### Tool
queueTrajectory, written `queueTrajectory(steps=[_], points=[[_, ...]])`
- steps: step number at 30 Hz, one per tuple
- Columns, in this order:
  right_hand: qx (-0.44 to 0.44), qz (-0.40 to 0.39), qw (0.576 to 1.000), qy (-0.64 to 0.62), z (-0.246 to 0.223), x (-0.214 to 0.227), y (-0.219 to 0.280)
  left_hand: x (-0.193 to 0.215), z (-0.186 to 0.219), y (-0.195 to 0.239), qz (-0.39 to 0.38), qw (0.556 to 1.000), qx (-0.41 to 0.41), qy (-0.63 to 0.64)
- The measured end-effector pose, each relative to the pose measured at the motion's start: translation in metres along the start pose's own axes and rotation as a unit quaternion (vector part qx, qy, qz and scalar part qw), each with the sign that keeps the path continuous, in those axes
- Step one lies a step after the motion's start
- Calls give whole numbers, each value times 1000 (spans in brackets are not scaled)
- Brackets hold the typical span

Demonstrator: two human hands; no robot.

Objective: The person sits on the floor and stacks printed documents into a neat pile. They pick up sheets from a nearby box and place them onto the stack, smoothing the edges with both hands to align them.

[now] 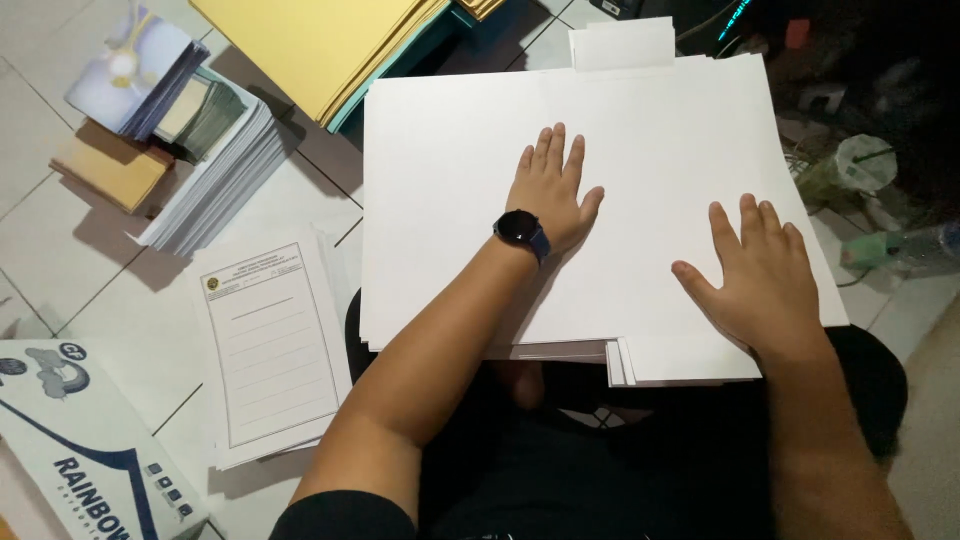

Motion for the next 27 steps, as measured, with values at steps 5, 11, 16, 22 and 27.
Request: queueTrajectory(steps=[5, 11, 16, 22, 27], points=[[-4, 0, 1000, -15, 5, -5, -5, 0, -27, -69, 5, 996, 84, -18], [11, 22, 999, -32, 3, 1, -7, -3, -49, -129, -20, 988, 144, -60], [3, 11, 999, -39, 3, -2, -7, -9, -57, -134, -6, 989, 135, -61], [0, 4, 999, -47, -2, 5, -2, 17, -25, -53, -4, 996, 80, -31], [-7, -1, 999, -40, -6, 9, -1, 33, 26, 69, 58, 998, -23, -19]])
Point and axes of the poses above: each hand's wrist, its own y-axis away from the middle knuckle, its own x-axis out of the back of the hand, z = x × y, the point moved 7 cm from there along -y, towards the middle knuckle, and after that the axes turned 9 degrees about -y, right-handed, at the moved point
